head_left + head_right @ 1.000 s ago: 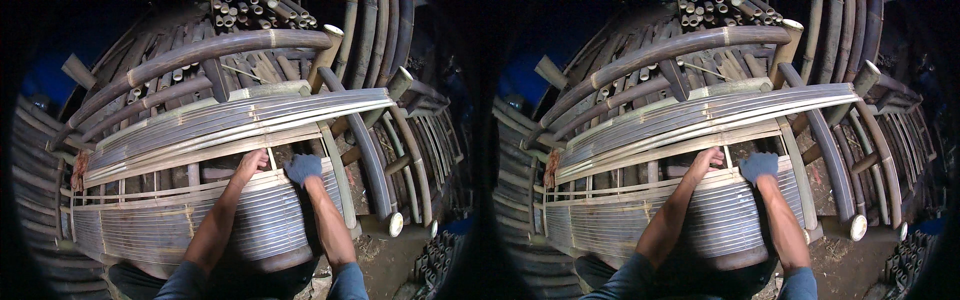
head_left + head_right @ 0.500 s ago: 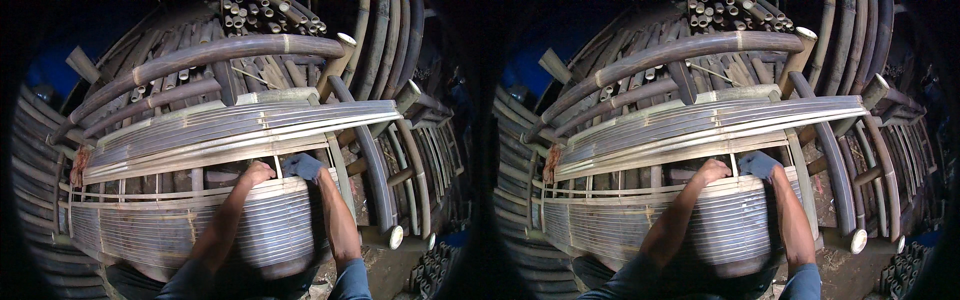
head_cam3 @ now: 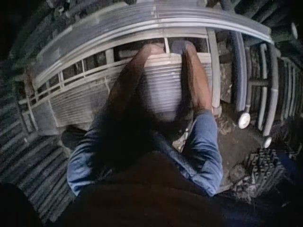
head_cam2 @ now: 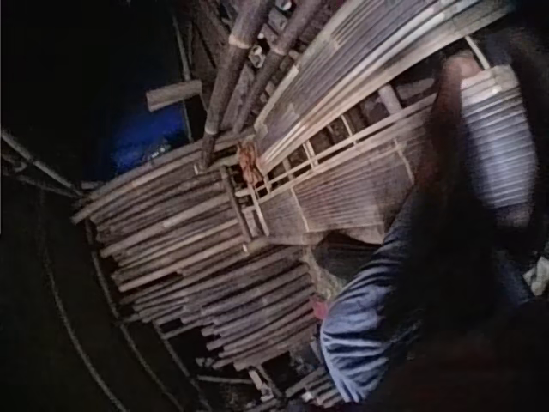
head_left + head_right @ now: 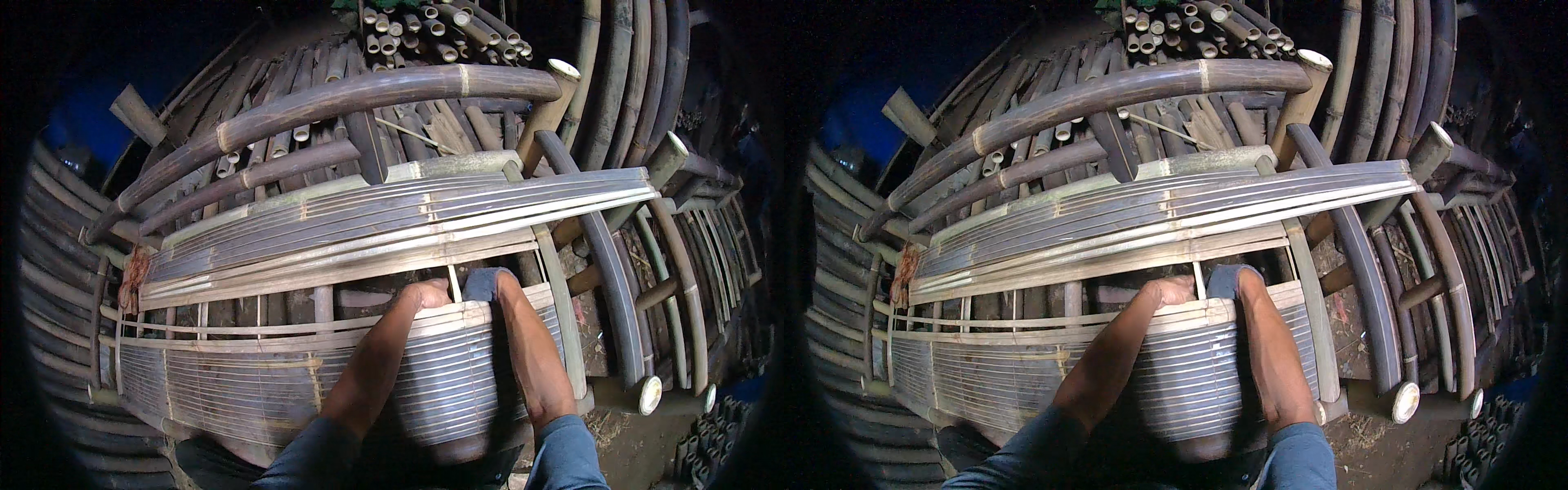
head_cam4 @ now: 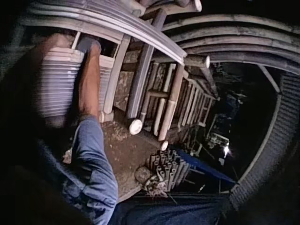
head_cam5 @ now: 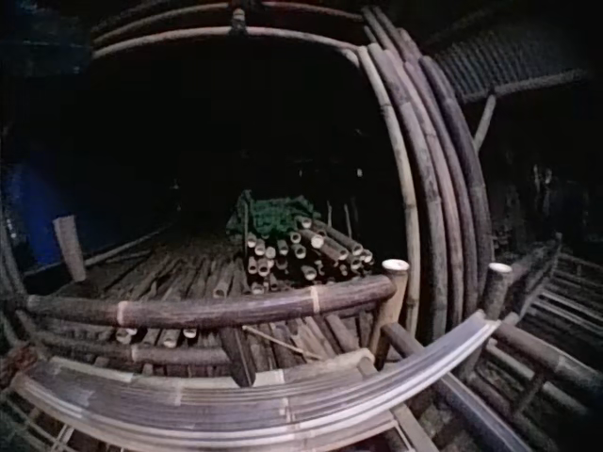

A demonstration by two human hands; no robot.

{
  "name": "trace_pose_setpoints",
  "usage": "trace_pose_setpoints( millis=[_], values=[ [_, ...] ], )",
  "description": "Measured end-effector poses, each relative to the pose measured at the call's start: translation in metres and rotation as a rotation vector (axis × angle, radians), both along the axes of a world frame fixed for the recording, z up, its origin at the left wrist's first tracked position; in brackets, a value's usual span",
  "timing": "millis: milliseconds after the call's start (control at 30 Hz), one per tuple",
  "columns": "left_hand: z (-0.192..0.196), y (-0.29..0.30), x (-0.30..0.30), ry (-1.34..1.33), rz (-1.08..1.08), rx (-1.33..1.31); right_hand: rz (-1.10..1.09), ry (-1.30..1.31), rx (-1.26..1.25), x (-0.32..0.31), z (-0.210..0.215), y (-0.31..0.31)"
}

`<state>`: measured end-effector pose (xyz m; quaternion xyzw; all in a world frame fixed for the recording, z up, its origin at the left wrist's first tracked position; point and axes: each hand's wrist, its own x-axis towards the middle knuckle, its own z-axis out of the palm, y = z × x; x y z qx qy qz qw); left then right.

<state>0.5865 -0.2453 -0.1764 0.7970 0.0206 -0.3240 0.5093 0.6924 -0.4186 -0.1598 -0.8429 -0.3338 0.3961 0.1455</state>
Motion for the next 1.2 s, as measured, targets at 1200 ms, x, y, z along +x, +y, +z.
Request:
trace_pose_setpoints(
  millis=[1200],
  values=[
    [0.114,0.01,-0.132,-0.3,0.964,-0.759,-0.735,0.282,0.736,-0.064,0.062,-0.015]
  ],
)
